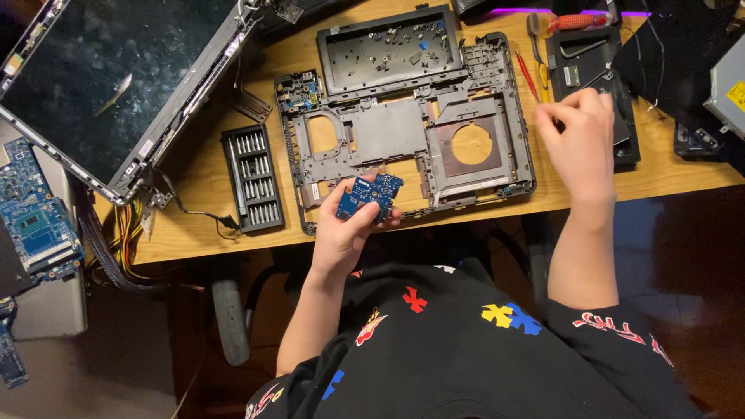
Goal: Disassembling and inspecting internal components of a laptop at a workbench.
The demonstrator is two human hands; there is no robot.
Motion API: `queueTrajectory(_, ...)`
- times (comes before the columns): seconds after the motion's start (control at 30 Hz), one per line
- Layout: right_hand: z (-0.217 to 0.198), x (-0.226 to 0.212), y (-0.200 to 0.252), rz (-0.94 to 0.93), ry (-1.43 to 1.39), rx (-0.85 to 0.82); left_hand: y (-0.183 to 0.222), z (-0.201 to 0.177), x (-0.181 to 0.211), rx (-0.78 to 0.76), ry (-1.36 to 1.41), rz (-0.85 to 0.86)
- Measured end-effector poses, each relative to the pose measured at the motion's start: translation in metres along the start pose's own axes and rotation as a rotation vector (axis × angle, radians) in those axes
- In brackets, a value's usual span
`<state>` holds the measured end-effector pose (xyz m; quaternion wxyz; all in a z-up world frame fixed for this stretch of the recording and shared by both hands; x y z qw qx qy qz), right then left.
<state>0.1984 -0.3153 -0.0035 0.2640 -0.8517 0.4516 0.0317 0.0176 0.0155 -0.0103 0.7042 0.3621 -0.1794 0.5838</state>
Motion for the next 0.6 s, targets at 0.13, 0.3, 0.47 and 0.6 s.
queueTrajectory(0.13,-0.004,-0.009,-0.003,0.015,0.026,0.009,-0.001,0.0,-0.004,0.014,0.008,-0.007)
queueTrajectory(0.3,-0.002,-0.008,-0.005,-0.006,0.066,0.037,-0.001,0.003,0.001,-0.005,0.008,0.011)
queueTrajectory(0.47,-0.014,-0.026,0.003,0.039,-0.147,-0.05,0.002,0.007,0.007,-0.013,0.001,0.01)
queueTrajectory(0.6,-0.012,-0.023,0.018,-0.002,-0.065,-0.04,0.003,0.007,0.004,-0.028,-0.034,-0.012)
Point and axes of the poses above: each hand's wrist, its own y-axis away from the middle knuckle, its own z-axis out of the palm, x = y × z, the point moved 2 cm from there along -y, towards the middle knuckle, and after that the axes turned 8 degrees about -z, right-handed, at the moved point
